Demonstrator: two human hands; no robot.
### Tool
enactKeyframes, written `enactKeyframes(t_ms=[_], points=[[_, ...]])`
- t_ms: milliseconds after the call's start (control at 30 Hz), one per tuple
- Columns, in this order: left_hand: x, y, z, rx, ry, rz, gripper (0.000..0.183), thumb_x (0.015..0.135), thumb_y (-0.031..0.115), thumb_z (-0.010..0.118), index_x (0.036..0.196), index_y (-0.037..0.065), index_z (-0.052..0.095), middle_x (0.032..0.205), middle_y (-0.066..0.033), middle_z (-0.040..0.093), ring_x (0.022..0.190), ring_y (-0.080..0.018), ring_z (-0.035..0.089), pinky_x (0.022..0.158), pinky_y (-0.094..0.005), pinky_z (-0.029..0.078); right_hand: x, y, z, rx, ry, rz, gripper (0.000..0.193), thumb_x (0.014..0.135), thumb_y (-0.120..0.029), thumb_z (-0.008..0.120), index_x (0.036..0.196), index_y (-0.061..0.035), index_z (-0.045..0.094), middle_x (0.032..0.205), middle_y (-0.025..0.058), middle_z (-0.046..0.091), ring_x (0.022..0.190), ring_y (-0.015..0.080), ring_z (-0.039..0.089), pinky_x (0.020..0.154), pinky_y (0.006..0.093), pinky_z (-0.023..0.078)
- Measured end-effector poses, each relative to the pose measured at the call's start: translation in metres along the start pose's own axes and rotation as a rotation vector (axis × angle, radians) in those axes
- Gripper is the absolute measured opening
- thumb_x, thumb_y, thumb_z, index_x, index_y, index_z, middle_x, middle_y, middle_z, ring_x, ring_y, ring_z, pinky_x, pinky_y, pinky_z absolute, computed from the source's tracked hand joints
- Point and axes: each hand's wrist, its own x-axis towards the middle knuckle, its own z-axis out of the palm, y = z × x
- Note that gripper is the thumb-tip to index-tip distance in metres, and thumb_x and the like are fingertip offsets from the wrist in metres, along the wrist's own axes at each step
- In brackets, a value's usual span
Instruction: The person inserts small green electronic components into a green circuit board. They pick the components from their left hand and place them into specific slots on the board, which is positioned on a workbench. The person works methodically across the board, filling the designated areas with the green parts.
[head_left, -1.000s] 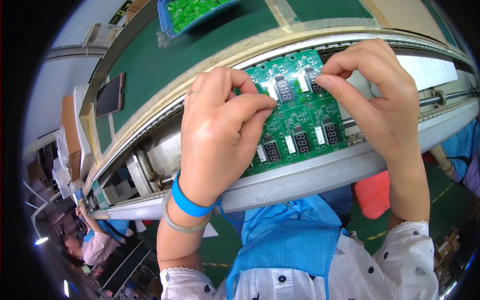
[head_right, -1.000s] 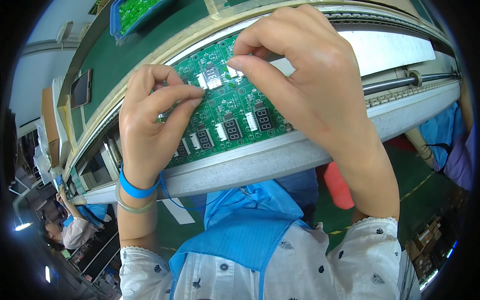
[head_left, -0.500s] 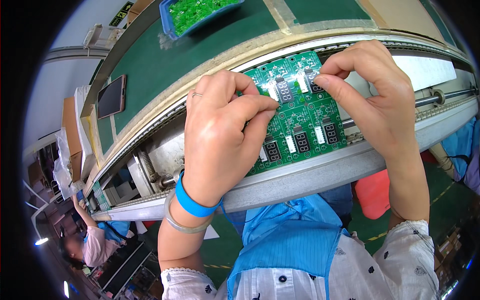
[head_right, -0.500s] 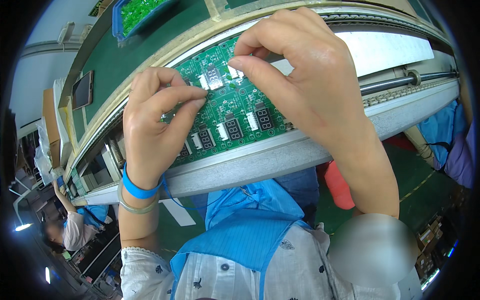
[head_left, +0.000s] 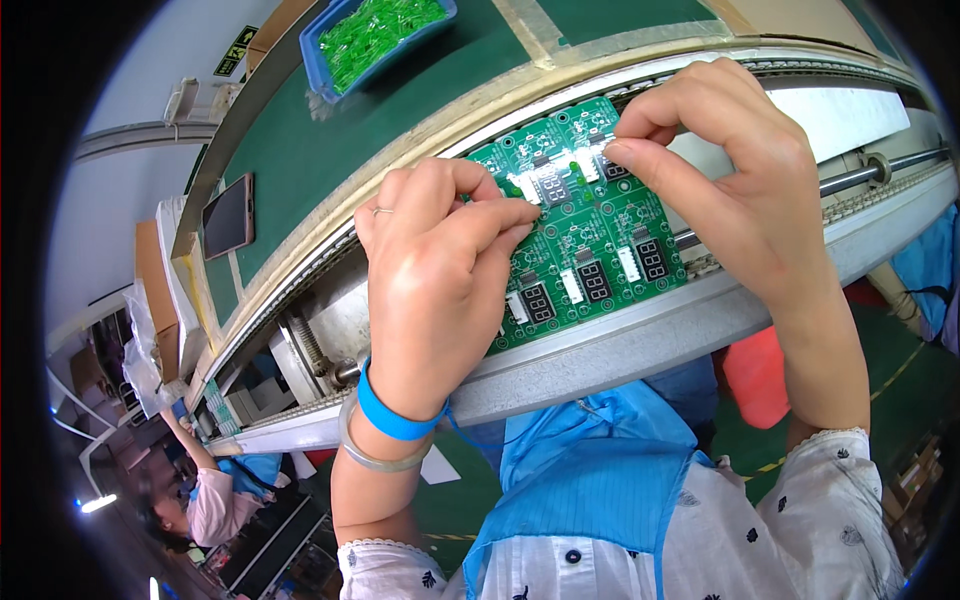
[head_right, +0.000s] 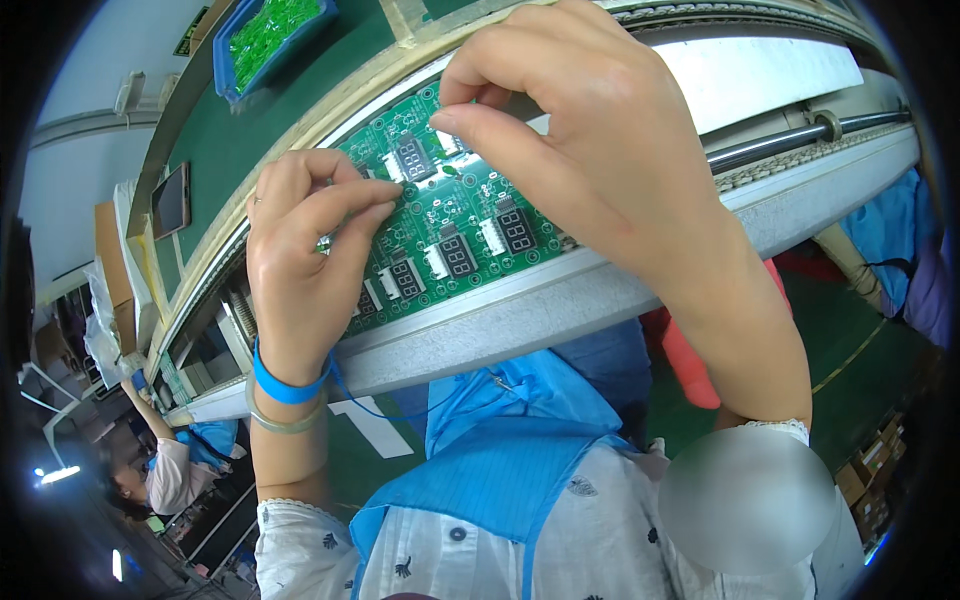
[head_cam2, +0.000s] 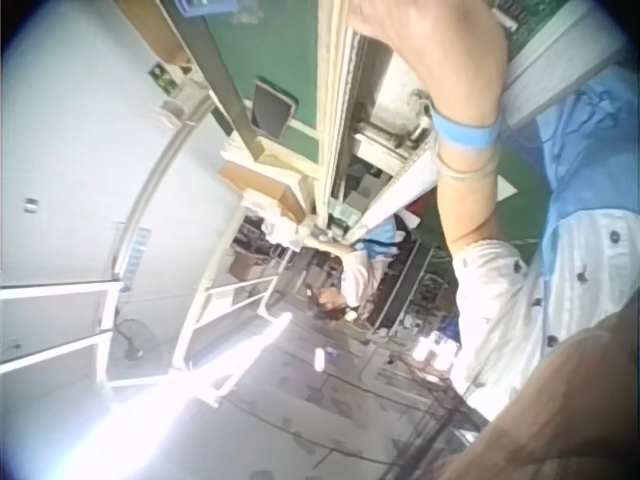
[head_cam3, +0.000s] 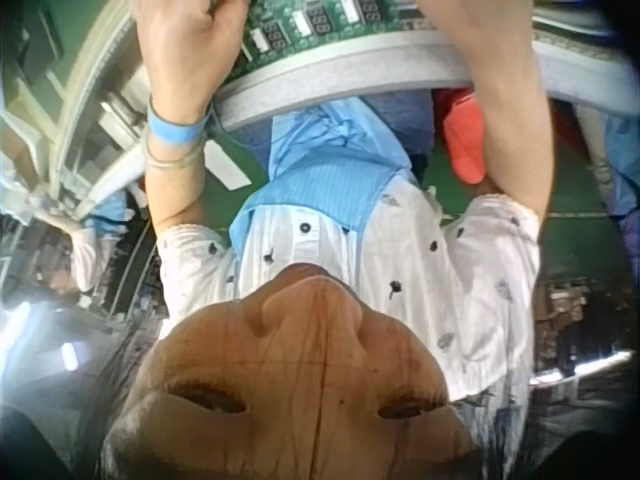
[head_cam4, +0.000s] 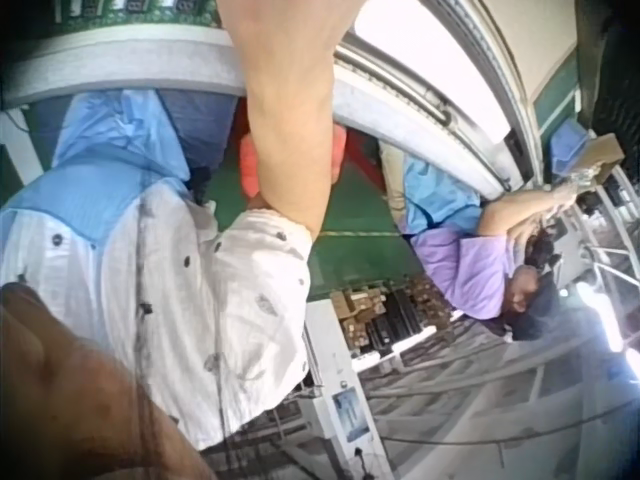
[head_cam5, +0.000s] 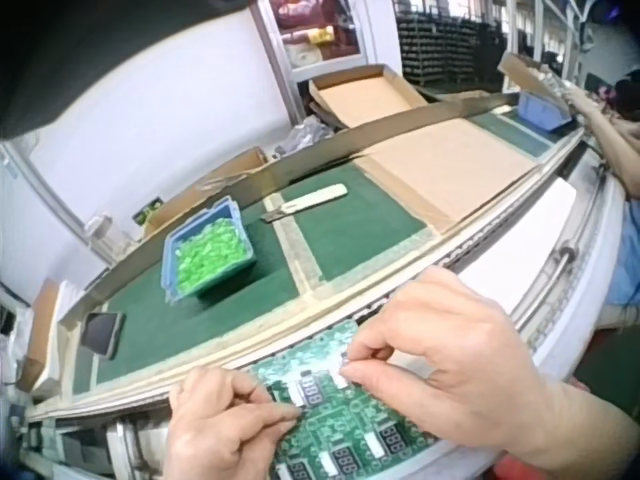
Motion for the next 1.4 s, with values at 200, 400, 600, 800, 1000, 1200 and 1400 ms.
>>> enactKeyframes(t_ms=[200, 400, 600, 800, 1000, 1200, 1400], points=[[0.002, 0.002, -0.002, 0.026, 0.002, 0.005, 0.018, 0.070, -0.001, 0.077, 0.086, 0.006, 0.074, 0.086, -0.0052, 0.060, 0.083, -0.0218, 0.057, 0.078, -0.0332, 0.043, 0.000, 0.000, -0.001, 0.021, 0.016, -0.008, 0.010, 0.076, -0.001, 0.075, 0.082, -0.0013, 0.068, 0.078, 0.0055, 0.065, 0.078, 0.0193, 0.059, 0.072, 0.0308, 0.046], [0.012, -0.019, -0.013, -0.139, 0.170, -0.078, 0.009, 0.079, 0.007, 0.076, 0.088, 0.008, 0.074, 0.089, -0.0064, 0.067, 0.086, -0.0232, 0.061, 0.079, -0.0339, 0.045, 0.013, -0.004, -0.008, 0.080, -0.060, 0.048, 0.009, 0.080, -0.003, 0.073, 0.086, 0.0002, 0.068, 0.081, 0.0051, 0.065, 0.078, 0.0157, 0.060, 0.071, 0.0281, 0.047], [0.060, -0.061, -0.052, 0.068, 0.212, -0.078, 0.016, 0.086, 0.015, 0.070, 0.099, 0.005, 0.074, 0.089, -0.0099, 0.069, 0.080, -0.0182, 0.063, 0.075, -0.0292, 0.049, 0.100, -0.010, -0.003, -0.106, -0.098, -0.392, 0.015, 0.085, -0.007, 0.061, 0.089, 0.0036, 0.070, 0.081, 0.0182, 0.068, 0.079, 0.0335, 0.064, 0.074, 0.0410, 0.051], [0.112, -0.077, -0.050, 0.356, 0.119, -0.003, 0.021, 0.080, 0.011, 0.069, 0.098, 0.005, 0.076, 0.088, -0.0188, 0.069, 0.089, -0.0354, 0.063, 0.078, -0.0442, 0.049, 0.175, 0.005, 0.051, -0.608, -0.185, -0.396, 0.014, 0.080, -0.011, 0.064, 0.084, -0.0037, 0.075, 0.088, 0.0214, 0.071, 0.088, 0.0351, 0.069, 0.081, 0.0457, 0.052], [0.109, -0.081, -0.042, 0.389, 0.181, -0.084, 0.010, 0.075, 0.013, 0.070, 0.081, 0.008, 0.077, 0.081, -0.0168, 0.070, 0.083, -0.0362, 0.066, 0.076, -0.0478, 0.047, 0.184, 0.006, 0.080, -0.672, -0.193, -0.300, 0.014, 0.078, -0.014, 0.066, 0.082, -0.0059, 0.076, 0.089, 0.0188, 0.073, 0.090, 0.0340, 0.070, 0.081, 0.0482, 0.052], [0.109, -0.079, -0.037, 0.371, 0.286, -0.032, 0.009, 0.075, 0.011, 0.070, 0.080, 0.007, 0.076, 0.078, -0.0162, 0.071, 0.077, -0.0342, 0.068, 0.073, -0.0465, 0.048, 0.179, 0.010, 0.075, -0.598, -0.107, -0.258, 0.014, 0.077, -0.012, 0.064, 0.080, -0.0051, 0.076, 0.087, 0.0187, 0.072, 0.087, 0.0363, 0.070, 0.079, 0.0472, 0.054], [0.112, -0.096, -0.039, 0.195, 0.351, -0.028, 0.009, 0.077, 0.006, 0.069, 0.084, 0.002, 0.074, 0.078, -0.0179, 0.070, 0.076, -0.0329, 0.068, 0.067, -0.0407, 0.052, 0.172, 0.002, 0.055, -0.154, -0.095, -0.135, 0.020, 0.077, -0.011, 0.064, 0.091, -0.0025, 0.075, 0.088, 0.0179, 0.072, 0.082, 0.0335, 0.069, 0.076, 0.0407, 0.054]])
